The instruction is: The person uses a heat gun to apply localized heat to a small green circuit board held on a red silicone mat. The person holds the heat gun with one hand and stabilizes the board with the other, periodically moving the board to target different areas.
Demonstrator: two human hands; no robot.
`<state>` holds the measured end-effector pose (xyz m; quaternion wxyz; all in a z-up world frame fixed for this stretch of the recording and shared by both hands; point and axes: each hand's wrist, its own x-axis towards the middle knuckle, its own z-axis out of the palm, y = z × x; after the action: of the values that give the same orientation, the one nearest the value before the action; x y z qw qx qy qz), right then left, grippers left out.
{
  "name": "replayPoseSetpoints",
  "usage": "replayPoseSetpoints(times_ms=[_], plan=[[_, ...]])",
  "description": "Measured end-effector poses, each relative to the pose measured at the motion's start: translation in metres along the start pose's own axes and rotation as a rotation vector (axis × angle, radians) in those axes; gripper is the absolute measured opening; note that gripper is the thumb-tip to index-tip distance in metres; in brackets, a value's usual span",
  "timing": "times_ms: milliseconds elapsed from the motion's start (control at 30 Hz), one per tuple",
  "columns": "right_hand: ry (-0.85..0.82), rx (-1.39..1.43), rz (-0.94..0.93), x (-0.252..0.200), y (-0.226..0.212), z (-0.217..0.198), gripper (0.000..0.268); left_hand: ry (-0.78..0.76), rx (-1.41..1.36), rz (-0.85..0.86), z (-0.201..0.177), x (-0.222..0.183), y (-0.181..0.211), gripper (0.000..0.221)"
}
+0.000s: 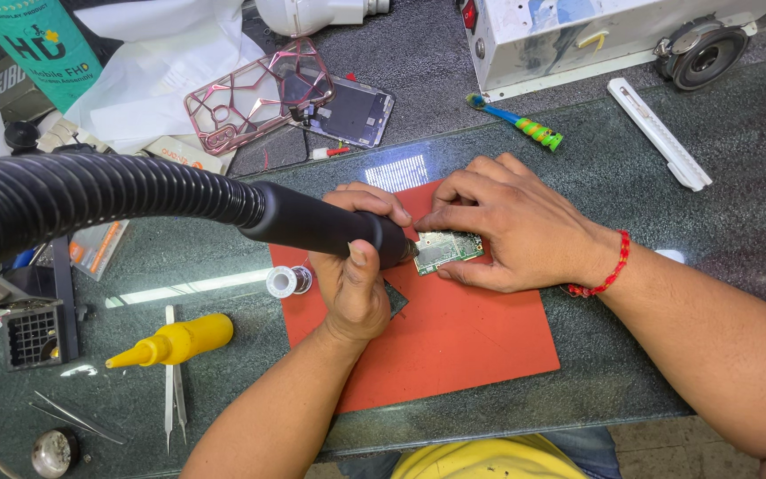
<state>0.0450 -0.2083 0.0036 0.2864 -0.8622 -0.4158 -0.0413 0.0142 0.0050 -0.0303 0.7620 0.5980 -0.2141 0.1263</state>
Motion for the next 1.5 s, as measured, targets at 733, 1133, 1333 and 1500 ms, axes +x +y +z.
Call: replayPoseSetpoints(times_ms=[733, 1133, 1333, 1500], plan=[[-0.005, -0.028, -0.013, -0.0012, 0.0012, 0.0013, 0.052, -0.080, -0.027, -0.035, 0.0037, -0.0011, 0.0035, 0.053], [-0.015, -0.020, 0.012, -0.0020, 0.0020, 0.0024, 0.045, -0.121, -0.018, -0.028, 0.0047, -0.0018, 0.0039, 0.051], [-0.016, -0.021, 0.009, -0.0024, 0.0028, 0.0032, 0.042, -0.122, -0.050, -0.039, 0.0053, -0.0034, 0.0034, 0.052], [-0.015, -0.024, 0.010, -0.0024, 0.0028, 0.0034, 0.043, -0.128, -0.052, -0.035, 0.0049, -0.0036, 0.0036, 0.051]])
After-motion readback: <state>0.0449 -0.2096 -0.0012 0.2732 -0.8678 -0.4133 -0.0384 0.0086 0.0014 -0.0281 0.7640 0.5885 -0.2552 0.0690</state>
